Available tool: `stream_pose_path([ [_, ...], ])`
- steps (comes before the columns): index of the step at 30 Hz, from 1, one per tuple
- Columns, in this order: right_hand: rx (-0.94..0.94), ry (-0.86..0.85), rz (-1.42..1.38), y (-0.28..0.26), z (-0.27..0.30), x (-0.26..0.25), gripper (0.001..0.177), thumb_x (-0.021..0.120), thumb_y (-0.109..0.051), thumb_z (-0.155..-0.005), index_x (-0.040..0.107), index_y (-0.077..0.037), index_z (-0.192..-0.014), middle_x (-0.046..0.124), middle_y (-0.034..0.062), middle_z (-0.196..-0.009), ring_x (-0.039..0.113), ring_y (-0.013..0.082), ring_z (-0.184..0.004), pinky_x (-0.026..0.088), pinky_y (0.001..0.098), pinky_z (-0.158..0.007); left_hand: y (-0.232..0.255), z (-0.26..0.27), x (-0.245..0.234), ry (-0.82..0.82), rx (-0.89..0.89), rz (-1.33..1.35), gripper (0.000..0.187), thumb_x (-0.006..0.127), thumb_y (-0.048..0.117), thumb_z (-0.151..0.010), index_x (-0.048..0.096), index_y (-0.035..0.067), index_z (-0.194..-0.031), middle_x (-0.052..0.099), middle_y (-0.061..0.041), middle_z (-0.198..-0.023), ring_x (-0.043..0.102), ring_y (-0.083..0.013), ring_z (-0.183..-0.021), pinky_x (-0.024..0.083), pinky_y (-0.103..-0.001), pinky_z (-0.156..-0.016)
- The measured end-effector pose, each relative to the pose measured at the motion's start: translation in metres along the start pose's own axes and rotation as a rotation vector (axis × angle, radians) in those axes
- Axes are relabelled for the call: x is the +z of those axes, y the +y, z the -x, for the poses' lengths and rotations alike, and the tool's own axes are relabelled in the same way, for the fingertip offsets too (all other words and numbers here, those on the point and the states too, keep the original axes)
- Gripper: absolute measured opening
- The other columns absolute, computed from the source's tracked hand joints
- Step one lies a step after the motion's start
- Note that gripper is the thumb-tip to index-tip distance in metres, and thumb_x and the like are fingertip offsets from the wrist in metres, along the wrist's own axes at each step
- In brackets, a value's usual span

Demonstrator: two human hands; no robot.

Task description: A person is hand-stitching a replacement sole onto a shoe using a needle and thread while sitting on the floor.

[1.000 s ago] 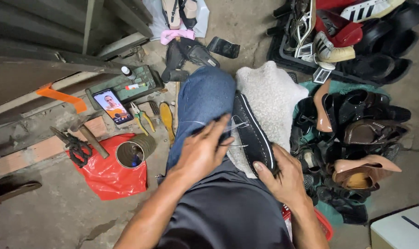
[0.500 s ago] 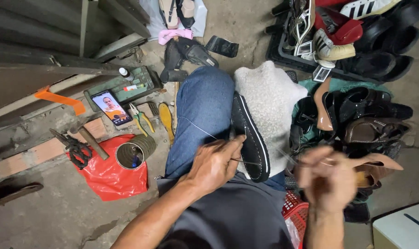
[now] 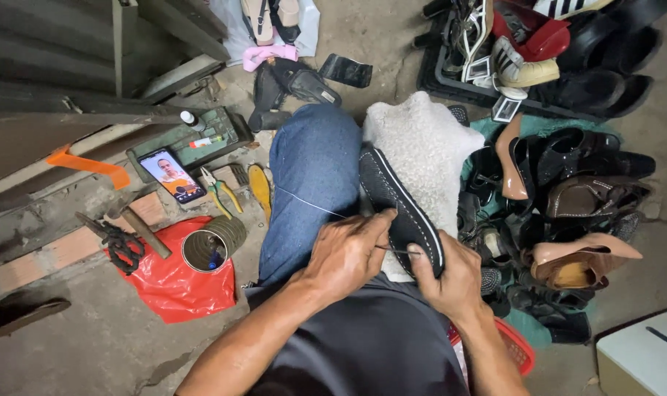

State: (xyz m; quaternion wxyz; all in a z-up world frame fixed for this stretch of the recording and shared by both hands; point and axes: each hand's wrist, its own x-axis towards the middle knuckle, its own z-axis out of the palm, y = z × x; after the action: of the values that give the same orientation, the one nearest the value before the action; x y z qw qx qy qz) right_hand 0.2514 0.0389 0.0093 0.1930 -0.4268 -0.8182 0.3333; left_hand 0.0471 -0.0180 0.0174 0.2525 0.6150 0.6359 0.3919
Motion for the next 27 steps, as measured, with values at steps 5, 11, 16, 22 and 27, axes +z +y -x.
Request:
stream_pose_path([
  [5,0.192,0.003,-0.222,-0.003,-0.006,-0.013,0.024,0.065,-0.026,-0.094,0.063,-0.01,-0.077,0.06,0.0085,-0.056,0.058,0.0253,-0.049,0.044,0.0363,-0.048,0.009,-0.006,-0.021,-0.061,-0.116,-0.028,0.032,0.061,0.006,-0.09,0.066,0.005,-0.122,0.069,-0.013,-0.083,0.07,-0.0363,-0.078,0.058,-0.049,-0.067],
  [11,0.388,0.051,-0.448,0.009,-0.013,-0.023,0.017,0.064,-0.023,-0.095,0.072,-0.008,-0.093,0.061,0.0027,-0.068,0.055,0.0144,-0.065,0.048,0.0318,-0.058,0.015,-0.013,-0.039,-0.04,-0.086,-0.062,0.03,0.054,0.013,-0.101,0.066,0.009,-0.128,0.066,-0.012,-0.11,0.068,-0.0383,-0.1,0.058,-0.047,-0.083],
  [16,0.395,0.053,-0.489,0.004,-0.019,-0.021,0.015,0.063,-0.021,-0.094,0.071,-0.008,-0.09,0.06,0.0025,-0.068,0.054,0.0136,-0.066,0.048,0.0309,-0.059,0.011,-0.01,-0.035,-0.121,-0.047,-0.099,0.036,0.056,0.025,-0.104,0.064,0.024,-0.139,0.072,-0.004,-0.098,0.074,-0.0314,-0.083,0.06,-0.043,-0.064],
  [22,0.401,0.065,-0.505,0.005,-0.015,-0.021,0.015,0.064,-0.02,-0.094,0.071,-0.007,-0.089,0.061,0.0053,-0.067,0.054,0.0144,-0.067,0.048,0.0312,-0.059,0.012,-0.017,-0.031,-0.165,-0.034,-0.076,0.038,0.053,0.019,-0.103,0.065,0.026,-0.139,0.072,-0.008,-0.093,0.074,-0.0319,-0.066,0.06,-0.044,-0.052],
  [27,0.39,0.077,-0.501,0.008,-0.013,-0.02,0.013,0.065,-0.017,-0.093,0.072,-0.006,-0.091,0.06,0.0069,-0.065,0.054,0.0144,-0.064,0.048,0.031,-0.06,0.011,-0.017,-0.024,-0.141,-0.007,-0.182,0.04,0.056,0.016,-0.099,0.068,0.028,-0.135,0.07,-0.005,-0.092,0.072,-0.0295,-0.064,0.059,-0.043,-0.052],
])
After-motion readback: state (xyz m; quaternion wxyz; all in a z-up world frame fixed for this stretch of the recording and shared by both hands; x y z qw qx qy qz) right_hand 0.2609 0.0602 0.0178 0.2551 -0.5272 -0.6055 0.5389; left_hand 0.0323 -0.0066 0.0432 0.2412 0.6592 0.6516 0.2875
